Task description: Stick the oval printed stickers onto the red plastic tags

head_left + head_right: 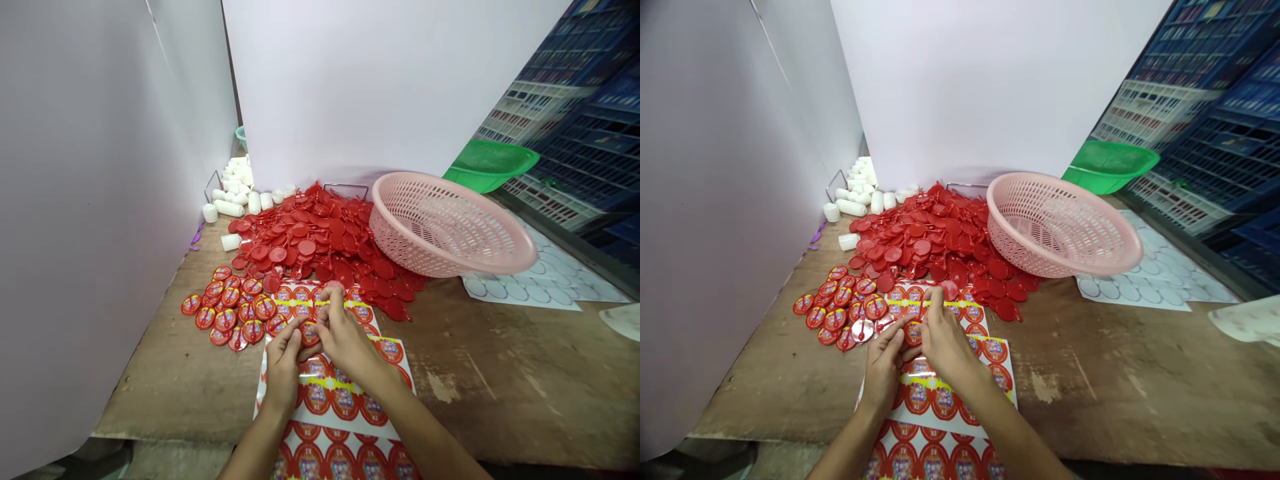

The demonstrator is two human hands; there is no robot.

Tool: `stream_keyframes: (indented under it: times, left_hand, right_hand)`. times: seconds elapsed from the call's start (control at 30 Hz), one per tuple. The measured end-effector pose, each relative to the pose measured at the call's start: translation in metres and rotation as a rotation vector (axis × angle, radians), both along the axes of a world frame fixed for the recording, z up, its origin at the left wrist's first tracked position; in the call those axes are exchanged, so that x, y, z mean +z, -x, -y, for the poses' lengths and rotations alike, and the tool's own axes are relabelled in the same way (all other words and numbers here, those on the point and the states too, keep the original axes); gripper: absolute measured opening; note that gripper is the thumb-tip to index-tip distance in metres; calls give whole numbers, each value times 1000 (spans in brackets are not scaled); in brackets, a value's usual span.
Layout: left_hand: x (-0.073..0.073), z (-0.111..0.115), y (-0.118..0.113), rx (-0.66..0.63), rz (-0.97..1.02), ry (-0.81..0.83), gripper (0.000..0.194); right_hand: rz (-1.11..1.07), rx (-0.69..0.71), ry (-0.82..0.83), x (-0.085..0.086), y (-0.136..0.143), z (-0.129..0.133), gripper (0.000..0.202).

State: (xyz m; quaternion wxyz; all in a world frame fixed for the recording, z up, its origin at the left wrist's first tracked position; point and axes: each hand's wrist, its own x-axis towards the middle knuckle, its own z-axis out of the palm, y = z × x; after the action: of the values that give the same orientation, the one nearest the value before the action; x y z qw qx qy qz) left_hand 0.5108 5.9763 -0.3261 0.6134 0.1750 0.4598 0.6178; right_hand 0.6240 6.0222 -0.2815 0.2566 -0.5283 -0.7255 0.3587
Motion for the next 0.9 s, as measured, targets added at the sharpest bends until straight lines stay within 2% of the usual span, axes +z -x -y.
stream_keyframes:
  times: [0.17,0.23,0.33,0.4,0.5,0.57,0.63,0.7,0.9]
  left_hand:
    - [6,0,-3,63,-128,23,43]
    - [7,0,-3,78,-118,37,46]
    - [10,-1,-1,47,-85,42,48]
    - [11,-3,1,15,-55,49,45]
    - [11,-5,4,10,-13,40,32]
    - [11,-5,5,8,-32,11,29]
    - [11,-5,5,-21,-78,2,30]
    - [13,-4,4,-46,-112,20,33]
    - [14,-3,0,-79,-174,7,40]
  right_hand:
    - [188,-51,-23,3,-5,-1,33]
    - [177,-27,12,0,-10,-4,26]
    - [-110,62,102,-11,-11,-5,8]
    - [-330,49,108,-19,-8,-2,6]
    - [-428,23,-56,-28,-3,9,14]
    - [-373,85,-208,-31,-3,15,23]
    - [-315,138,-290,-32,-5,20,31]
    - [-317,129,-253,-32,-8,22,32]
    - [-440,-35,46,-31,-11,20,22]
